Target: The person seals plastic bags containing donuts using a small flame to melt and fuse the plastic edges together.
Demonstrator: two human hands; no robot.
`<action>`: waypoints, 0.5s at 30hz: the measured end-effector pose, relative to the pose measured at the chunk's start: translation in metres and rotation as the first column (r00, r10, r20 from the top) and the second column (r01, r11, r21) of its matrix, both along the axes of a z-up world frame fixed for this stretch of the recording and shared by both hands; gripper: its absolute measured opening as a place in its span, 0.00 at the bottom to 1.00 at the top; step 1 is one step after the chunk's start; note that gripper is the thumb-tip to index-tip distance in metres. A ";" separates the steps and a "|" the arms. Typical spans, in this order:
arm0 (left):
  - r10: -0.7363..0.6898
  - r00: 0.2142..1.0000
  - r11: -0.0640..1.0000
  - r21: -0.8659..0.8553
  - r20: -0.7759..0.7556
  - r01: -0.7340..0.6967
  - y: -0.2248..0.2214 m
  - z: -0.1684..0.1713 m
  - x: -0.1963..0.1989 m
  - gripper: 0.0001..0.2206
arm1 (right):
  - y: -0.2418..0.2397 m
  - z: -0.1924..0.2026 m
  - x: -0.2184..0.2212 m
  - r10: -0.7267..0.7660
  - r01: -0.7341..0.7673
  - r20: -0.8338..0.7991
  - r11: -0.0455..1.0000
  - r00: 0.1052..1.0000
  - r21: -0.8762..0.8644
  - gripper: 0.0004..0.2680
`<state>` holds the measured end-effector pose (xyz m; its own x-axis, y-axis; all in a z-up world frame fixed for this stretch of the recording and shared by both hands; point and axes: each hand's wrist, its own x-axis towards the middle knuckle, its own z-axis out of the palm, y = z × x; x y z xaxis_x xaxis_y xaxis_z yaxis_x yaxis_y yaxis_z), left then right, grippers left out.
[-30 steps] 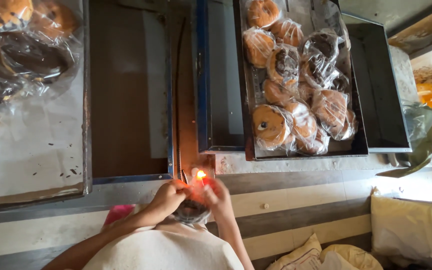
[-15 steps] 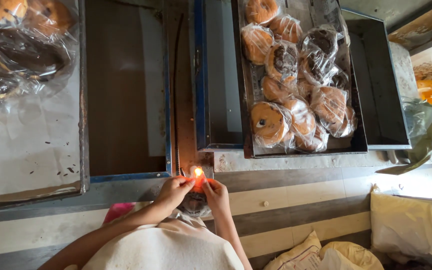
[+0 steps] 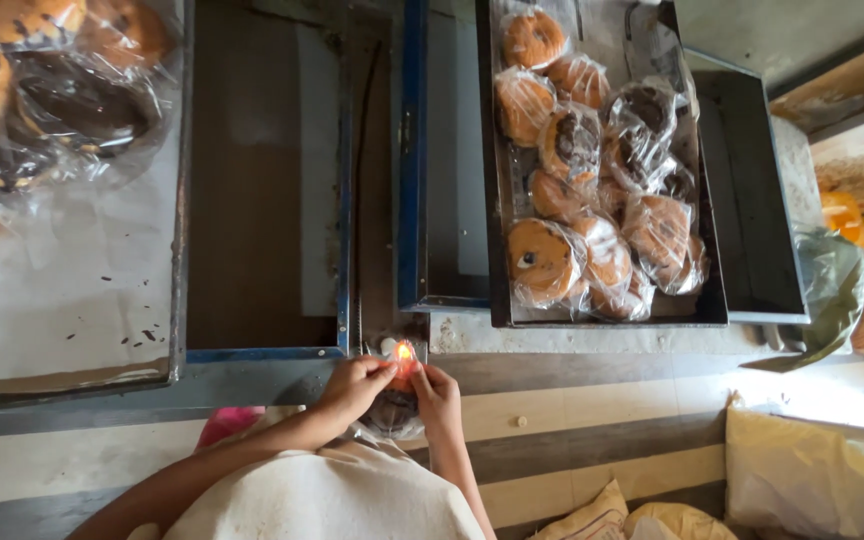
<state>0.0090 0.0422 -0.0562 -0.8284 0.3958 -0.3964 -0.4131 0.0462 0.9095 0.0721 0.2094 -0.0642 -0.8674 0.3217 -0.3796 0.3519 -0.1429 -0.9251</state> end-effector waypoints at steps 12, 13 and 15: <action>-0.152 0.582 0.975 -0.218 -0.799 -0.044 -0.123 0.138 -0.046 0.09 | -0.080 0.130 -0.057 0.368 -0.305 -0.305 0.923 0.879 0.233 0.08; -0.078 0.437 0.978 -0.154 -0.896 -0.141 -0.131 0.147 -0.051 0.08 | -0.090 0.136 -0.071 0.436 -0.272 -0.432 0.879 0.790 0.391 0.07; -0.014 0.275 0.966 -0.084 -0.961 -0.244 -0.147 0.146 -0.049 0.07 | -0.108 0.137 -0.084 0.521 -0.223 -0.535 0.822 0.665 0.524 0.05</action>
<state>-0.0399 -0.1045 0.0899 -0.6929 0.2919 0.6593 0.7210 0.2855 0.6314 -0.0115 0.1015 0.0732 -0.9188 -0.1008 0.3816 -0.3943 0.2781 -0.8759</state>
